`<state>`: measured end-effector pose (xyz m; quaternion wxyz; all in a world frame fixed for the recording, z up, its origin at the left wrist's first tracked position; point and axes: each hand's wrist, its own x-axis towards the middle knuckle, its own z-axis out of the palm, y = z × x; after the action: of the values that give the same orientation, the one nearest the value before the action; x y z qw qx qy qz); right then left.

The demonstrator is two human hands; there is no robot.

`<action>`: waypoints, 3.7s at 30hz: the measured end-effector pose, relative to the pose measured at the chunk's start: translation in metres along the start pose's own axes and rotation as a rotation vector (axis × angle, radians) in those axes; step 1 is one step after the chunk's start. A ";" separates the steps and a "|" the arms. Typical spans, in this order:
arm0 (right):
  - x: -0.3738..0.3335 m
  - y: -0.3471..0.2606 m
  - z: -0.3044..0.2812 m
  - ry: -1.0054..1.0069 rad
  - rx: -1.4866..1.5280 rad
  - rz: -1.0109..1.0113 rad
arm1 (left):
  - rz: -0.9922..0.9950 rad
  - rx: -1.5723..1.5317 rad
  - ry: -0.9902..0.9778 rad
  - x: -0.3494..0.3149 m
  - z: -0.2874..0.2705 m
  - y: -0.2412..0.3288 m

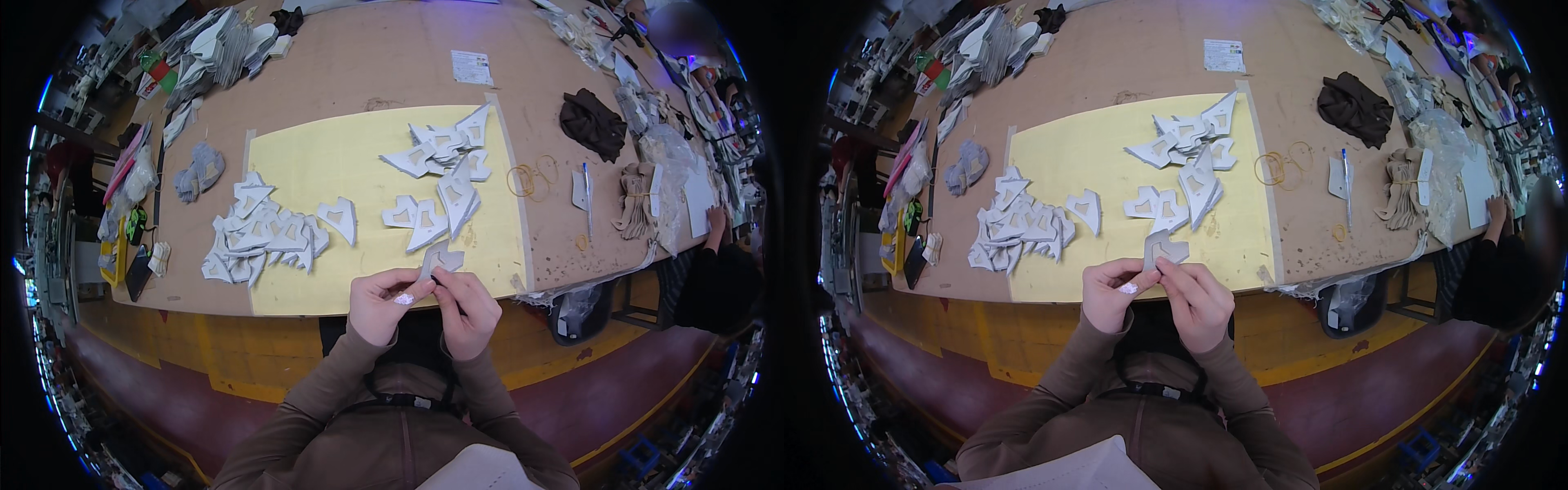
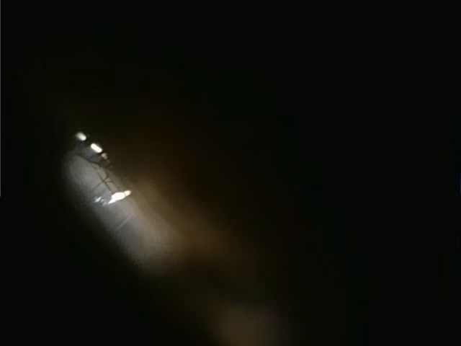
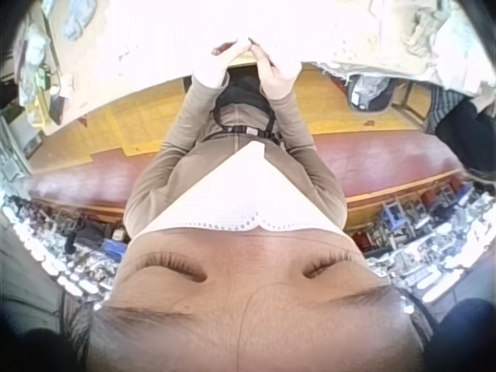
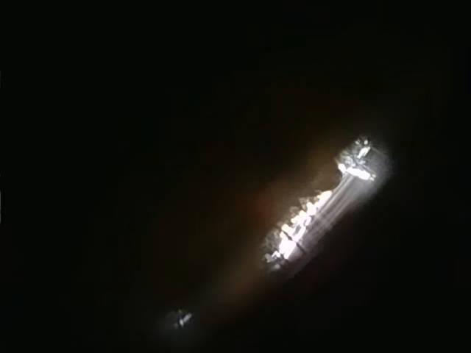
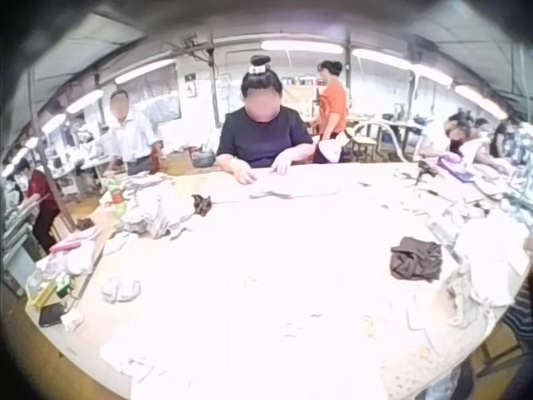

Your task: The person repeatedly picks up small white fabric pieces and trims their edges with a small cutting tool, then places the finished pieces into a pile on the table. The process is repeated for multiple pieces.

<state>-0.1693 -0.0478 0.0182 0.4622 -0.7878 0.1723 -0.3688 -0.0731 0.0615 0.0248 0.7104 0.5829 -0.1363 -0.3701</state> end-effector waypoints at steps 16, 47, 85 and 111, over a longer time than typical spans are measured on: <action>-0.014 0.011 -0.003 -0.021 1.162 0.752 | 0.009 -0.019 0.072 0.006 -0.001 -0.007; -0.004 0.015 -0.038 -0.257 0.005 0.276 | 0.359 0.822 0.070 0.065 0.002 -0.039; 0.008 -0.003 -0.008 -0.112 -0.005 -0.004 | 0.147 0.246 -0.089 0.008 -0.017 0.009; -0.007 0.019 -0.001 -0.057 0.635 0.582 | 0.389 0.554 0.031 0.017 -0.008 0.011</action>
<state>-0.1740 -0.0538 -0.0006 0.7709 -0.5351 0.2524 -0.2360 -0.0525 0.0566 0.0285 0.5841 0.7226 -0.3295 -0.1677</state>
